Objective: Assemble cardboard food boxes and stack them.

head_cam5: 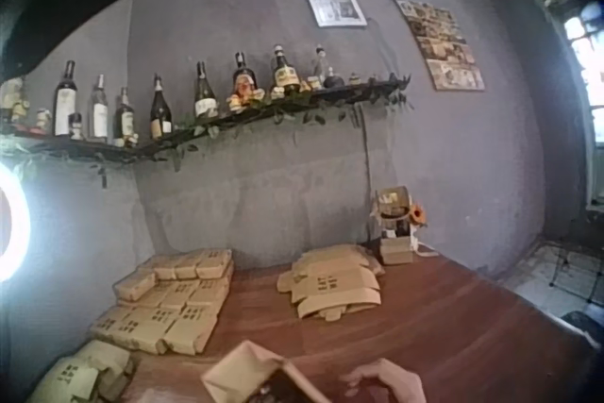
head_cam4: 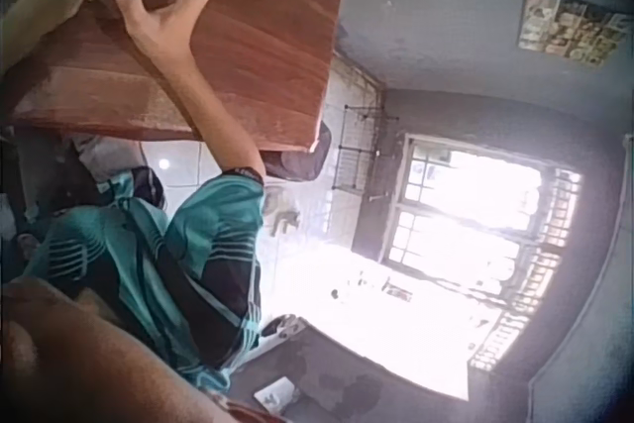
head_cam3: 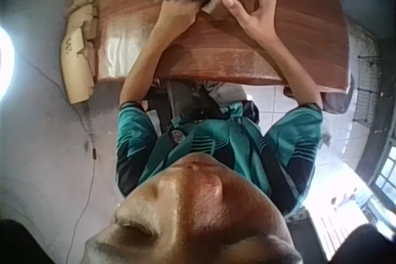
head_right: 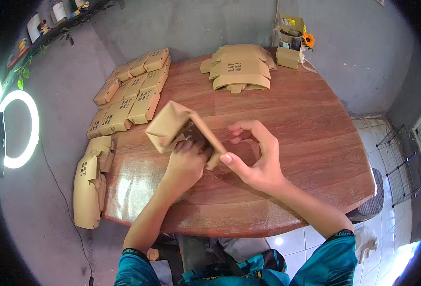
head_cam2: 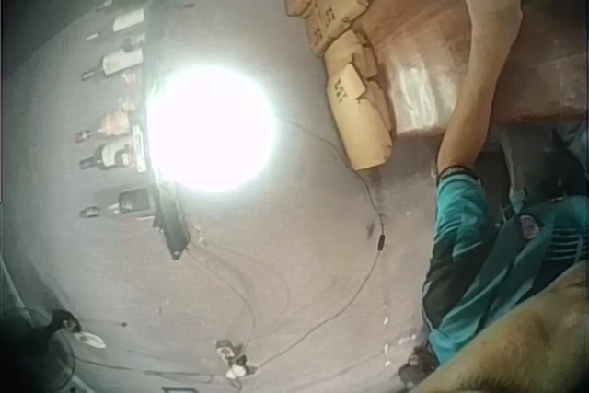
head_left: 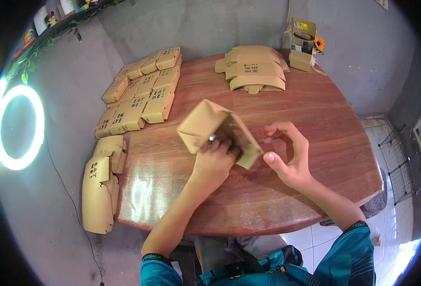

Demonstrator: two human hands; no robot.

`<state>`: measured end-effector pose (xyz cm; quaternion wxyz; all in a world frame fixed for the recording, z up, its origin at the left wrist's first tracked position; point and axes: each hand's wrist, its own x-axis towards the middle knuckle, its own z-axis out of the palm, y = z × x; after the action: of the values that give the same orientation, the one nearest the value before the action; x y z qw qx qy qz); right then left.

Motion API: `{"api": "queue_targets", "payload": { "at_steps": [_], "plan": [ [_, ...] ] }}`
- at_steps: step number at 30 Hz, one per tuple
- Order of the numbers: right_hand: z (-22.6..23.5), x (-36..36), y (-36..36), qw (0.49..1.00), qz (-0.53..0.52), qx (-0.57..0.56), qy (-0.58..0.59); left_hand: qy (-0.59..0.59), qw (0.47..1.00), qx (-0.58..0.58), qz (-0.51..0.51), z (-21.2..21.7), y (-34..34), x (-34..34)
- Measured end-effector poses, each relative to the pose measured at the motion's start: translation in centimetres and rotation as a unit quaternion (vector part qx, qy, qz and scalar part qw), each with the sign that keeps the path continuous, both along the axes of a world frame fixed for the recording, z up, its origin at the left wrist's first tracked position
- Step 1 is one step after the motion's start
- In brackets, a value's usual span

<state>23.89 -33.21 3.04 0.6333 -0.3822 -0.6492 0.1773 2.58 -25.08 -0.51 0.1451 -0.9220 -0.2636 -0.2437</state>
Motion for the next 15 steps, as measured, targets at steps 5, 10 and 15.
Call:
{"api": "queue_targets", "payload": {
  "at_steps": [5,10,15],
  "plan": [
    [0.0,-0.4,0.2,0.991,0.058,-0.08,0.096,0.033,0.998,0.023,0.054,-0.2,-1.3,1.0],
    [-0.4,0.4,0.9,0.974,0.049,-0.18,0.127,-0.009,0.995,-0.013,0.096,-0.1,-0.2,-0.2],
    [-0.7,-0.5,1.1,0.951,0.002,-0.261,0.164,-0.133,0.991,0.022,0.021,2.1,-2.5,0.8]
  ]
}}
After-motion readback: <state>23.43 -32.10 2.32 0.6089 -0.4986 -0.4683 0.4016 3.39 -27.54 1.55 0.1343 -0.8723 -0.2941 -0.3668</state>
